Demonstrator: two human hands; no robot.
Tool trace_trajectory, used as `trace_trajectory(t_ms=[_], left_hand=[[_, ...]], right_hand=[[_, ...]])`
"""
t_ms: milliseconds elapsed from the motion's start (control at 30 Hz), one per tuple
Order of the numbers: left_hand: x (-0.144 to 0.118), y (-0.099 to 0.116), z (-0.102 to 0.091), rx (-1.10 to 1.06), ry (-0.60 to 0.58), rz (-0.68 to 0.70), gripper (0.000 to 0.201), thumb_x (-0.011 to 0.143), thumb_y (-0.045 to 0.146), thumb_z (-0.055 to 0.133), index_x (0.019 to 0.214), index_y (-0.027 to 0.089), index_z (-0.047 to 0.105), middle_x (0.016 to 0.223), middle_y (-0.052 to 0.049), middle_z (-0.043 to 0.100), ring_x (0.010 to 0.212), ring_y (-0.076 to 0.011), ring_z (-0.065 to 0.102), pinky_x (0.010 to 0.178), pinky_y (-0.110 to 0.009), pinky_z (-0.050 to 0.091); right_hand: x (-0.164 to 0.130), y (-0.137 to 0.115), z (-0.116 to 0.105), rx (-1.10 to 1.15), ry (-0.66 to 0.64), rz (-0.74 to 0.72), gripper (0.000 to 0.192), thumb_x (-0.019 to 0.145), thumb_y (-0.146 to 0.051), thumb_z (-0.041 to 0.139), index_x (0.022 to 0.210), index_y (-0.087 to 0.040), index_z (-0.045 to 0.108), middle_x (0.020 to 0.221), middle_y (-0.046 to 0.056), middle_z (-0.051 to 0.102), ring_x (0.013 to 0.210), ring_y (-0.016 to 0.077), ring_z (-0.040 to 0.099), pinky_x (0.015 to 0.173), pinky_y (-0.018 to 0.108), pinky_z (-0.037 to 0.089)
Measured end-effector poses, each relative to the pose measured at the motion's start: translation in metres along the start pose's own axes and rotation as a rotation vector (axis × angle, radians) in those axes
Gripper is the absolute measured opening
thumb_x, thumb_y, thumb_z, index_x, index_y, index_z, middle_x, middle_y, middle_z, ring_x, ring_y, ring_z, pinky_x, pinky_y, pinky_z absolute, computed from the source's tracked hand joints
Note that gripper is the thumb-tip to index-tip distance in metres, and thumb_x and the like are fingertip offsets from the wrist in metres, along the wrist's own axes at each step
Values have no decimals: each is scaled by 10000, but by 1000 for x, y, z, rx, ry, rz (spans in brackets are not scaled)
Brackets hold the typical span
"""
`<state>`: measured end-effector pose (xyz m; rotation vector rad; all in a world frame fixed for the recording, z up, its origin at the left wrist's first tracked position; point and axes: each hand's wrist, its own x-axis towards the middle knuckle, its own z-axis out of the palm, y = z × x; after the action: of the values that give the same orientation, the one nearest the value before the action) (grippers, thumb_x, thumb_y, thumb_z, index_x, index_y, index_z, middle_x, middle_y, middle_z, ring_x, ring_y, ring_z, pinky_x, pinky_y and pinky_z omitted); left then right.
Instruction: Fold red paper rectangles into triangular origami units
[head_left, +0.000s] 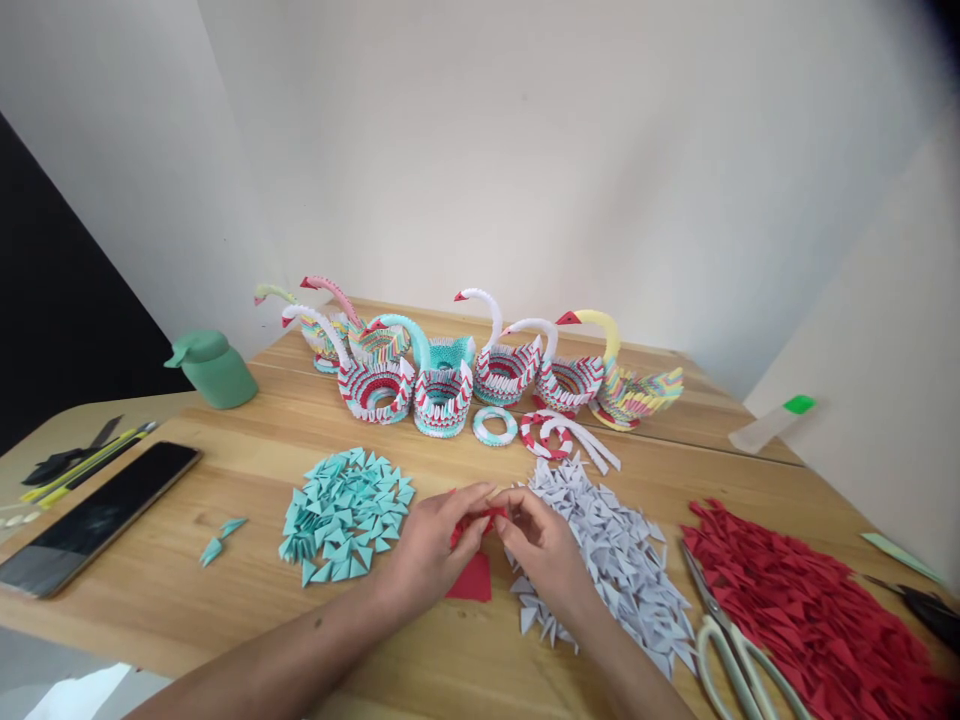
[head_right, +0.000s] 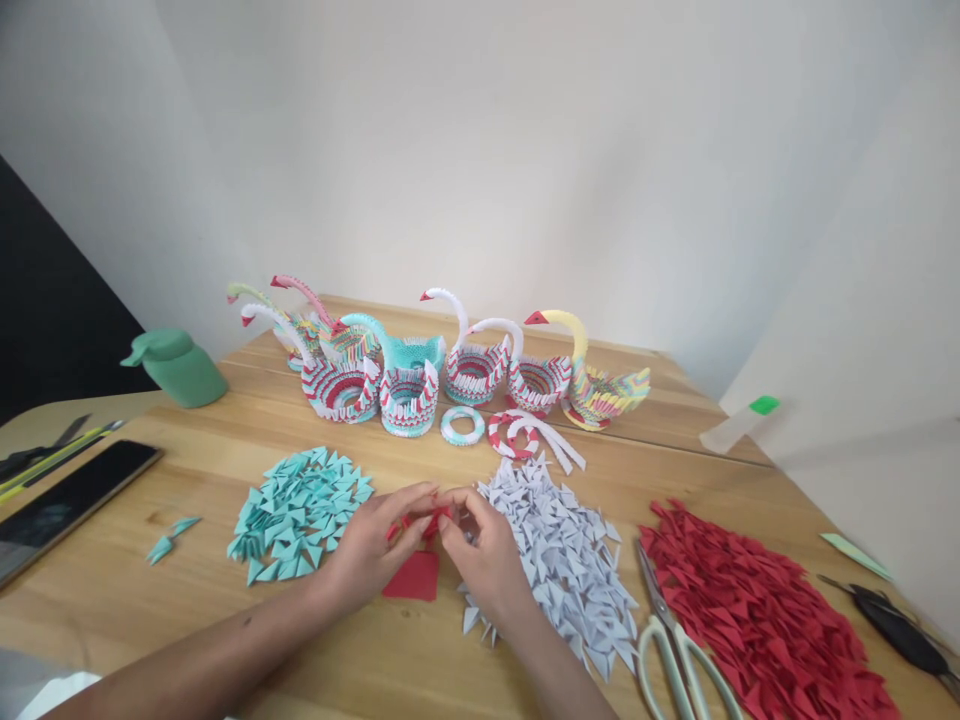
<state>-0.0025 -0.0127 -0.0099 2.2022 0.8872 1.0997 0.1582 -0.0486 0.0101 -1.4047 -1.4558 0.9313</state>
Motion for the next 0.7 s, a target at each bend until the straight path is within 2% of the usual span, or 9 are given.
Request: trace_trajectory(t_ms=[100,267,433,567,700], left_hand=[[0,2,0,126,-18,72,339,881,182,505,1212,240,551,1020,-66,707,888,-187,663,796,-292,517],[2,7,-1,235,-15,167,302,911,176,453,1189,225,562,1007,-78,699,873,-195,654,791,-309,514],[1,8,2,197,-35,96,372,871,135,482,1227,227,537,1001,-77,695,872,-194,649,774,-303,525],[-2,9,5,116,-33,40,513,837,81,482,1322,248,448,1095,-78,669,946,-195,640,829,-317,521],[-3,10,5,104,-54,42,568,825,39,440,1353,246,402,1118,-79,650,953,-200,636,808,-315,529]], right_hand=[[-1,-1,1,-22,13,-25,124,789,-183,513,860,-203,613,805,10,659,678,156,583,635,262,467],[-3,-3,5,-102,83,-117,84,792,-169,496,781,-209,569,752,7,640,718,168,600,698,279,473],[-5,-2,9,-208,143,-174,88,783,-145,480,790,-216,533,738,6,611,698,170,585,678,280,467],[-7,-2,11,-273,159,-211,124,773,-123,475,835,-218,525,776,14,621,720,172,588,691,282,465],[-7,-3,12,-324,173,-214,93,792,-147,483,829,-223,522,767,15,624,705,178,591,674,283,460]])
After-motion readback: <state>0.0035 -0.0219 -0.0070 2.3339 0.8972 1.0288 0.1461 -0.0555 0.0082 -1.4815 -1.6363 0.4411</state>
